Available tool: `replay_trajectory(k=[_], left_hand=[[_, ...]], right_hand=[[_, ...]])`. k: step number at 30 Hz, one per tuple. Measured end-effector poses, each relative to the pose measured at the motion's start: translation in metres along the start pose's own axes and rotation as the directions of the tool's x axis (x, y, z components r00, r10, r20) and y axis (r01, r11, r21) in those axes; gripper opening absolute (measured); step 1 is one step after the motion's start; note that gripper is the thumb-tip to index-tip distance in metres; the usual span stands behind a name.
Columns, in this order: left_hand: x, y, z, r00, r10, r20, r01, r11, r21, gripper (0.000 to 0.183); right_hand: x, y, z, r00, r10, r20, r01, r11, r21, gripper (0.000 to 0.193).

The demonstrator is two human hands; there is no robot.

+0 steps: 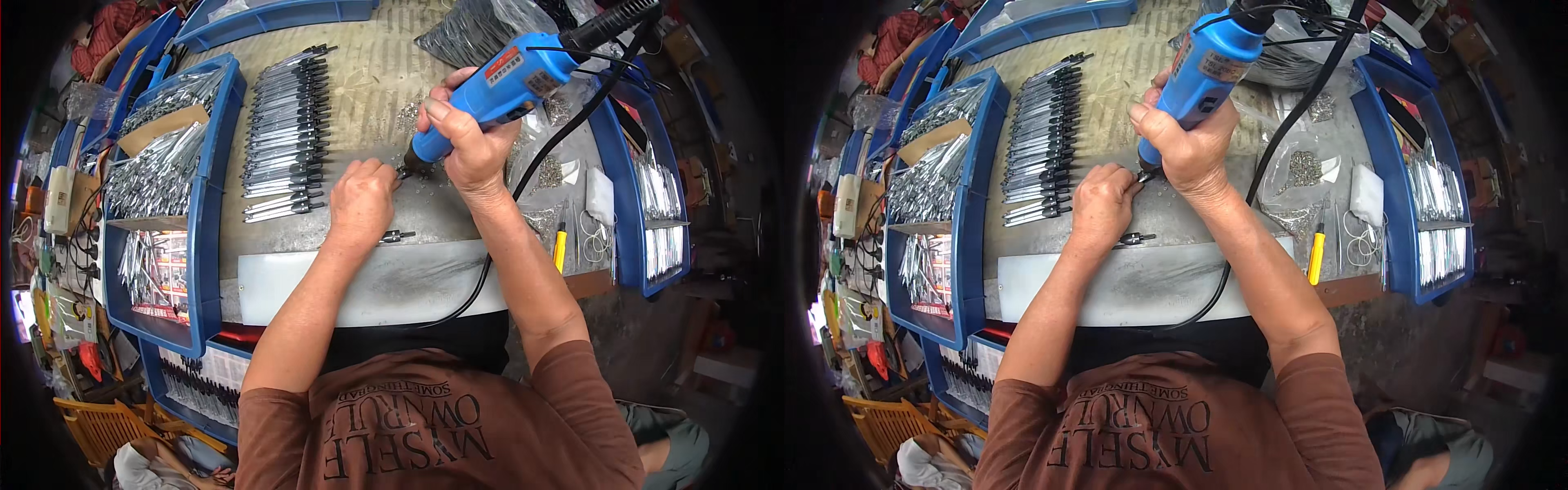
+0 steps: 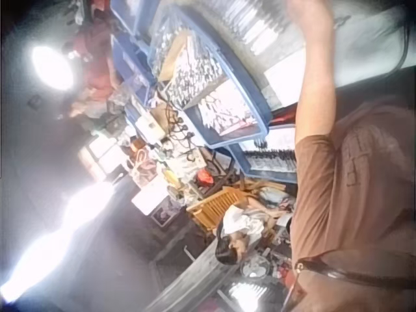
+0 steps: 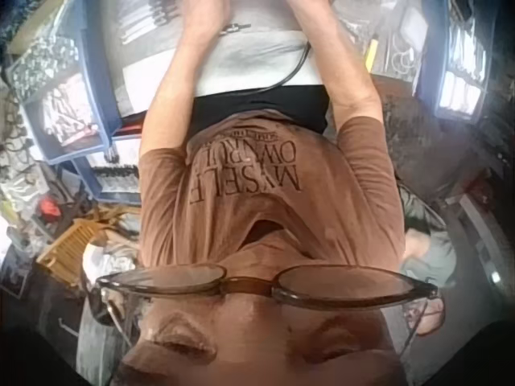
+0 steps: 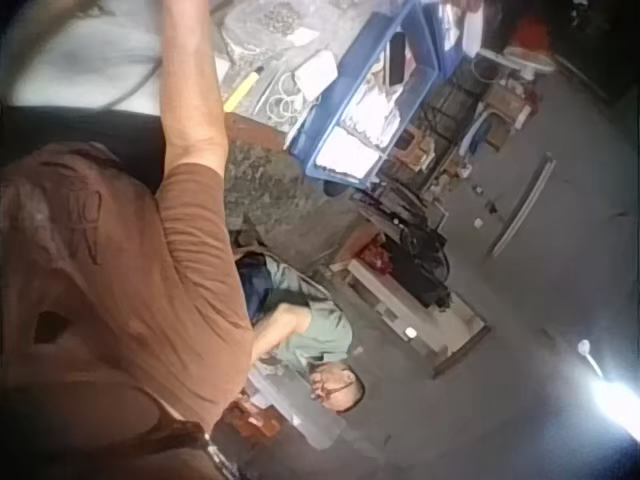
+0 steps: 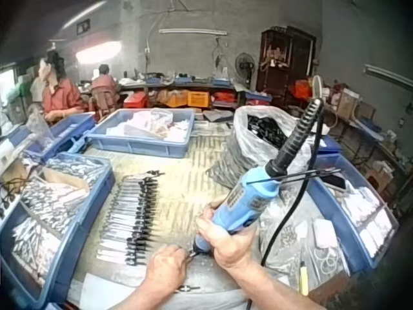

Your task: The person assembles small plastic housings, metal screws, and circuit components using an electric screwdriver.

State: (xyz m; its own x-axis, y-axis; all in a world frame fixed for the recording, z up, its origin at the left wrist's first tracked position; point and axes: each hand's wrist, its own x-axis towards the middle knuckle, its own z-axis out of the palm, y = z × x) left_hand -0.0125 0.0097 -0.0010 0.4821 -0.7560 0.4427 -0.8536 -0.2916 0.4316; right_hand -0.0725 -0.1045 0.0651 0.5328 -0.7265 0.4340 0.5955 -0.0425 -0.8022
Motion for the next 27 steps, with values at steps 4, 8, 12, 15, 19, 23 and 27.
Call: replay_trajectory(k=[4,8,12,15,19,23,27], left_hand=[[0.000,0.000,0.001,1.000,-0.003,-0.003,0.003,1.000,-0.010,0.009],[-0.002,0.000,0.002,1.000,-0.012,-0.005,0.012,1.000,-0.013,0.008],[0.001,0.000,0.003,1.000,-0.023,0.008,0.023,1.000,-0.014,0.005],[0.001,0.000,0.003,0.999,-0.029,0.021,0.030,0.999,-0.021,0.002],[0.001,-0.004,0.004,1.000,-0.013,0.010,0.013,0.999,-0.044,0.001],[0.001,0.000,0.002,1.000,-0.027,0.002,0.027,0.999,-0.046,0.002],[0.001,0.003,-0.001,0.997,-0.079,0.005,0.079,0.995,-0.057,0.003]], right_hand=[[0.000,0.000,0.001,1.000,-0.006,0.017,0.007,1.000,-0.019,0.034],[0.001,0.002,0.001,0.999,-0.014,0.045,0.019,0.992,-0.122,0.030],[0.005,0.008,0.011,0.998,-0.008,0.064,0.021,0.979,-0.201,0.025],[0.008,0.012,0.022,0.995,-0.042,0.089,0.068,0.943,-0.324,0.016],[0.017,0.015,0.033,0.986,-0.064,0.157,0.132,0.872,-0.471,0.017],[0.019,0.016,0.037,0.979,-0.046,0.197,0.150,0.821,-0.551,0.020],[0.007,0.014,0.038,0.971,0.012,0.237,0.099,0.887,-0.451,0.028]])
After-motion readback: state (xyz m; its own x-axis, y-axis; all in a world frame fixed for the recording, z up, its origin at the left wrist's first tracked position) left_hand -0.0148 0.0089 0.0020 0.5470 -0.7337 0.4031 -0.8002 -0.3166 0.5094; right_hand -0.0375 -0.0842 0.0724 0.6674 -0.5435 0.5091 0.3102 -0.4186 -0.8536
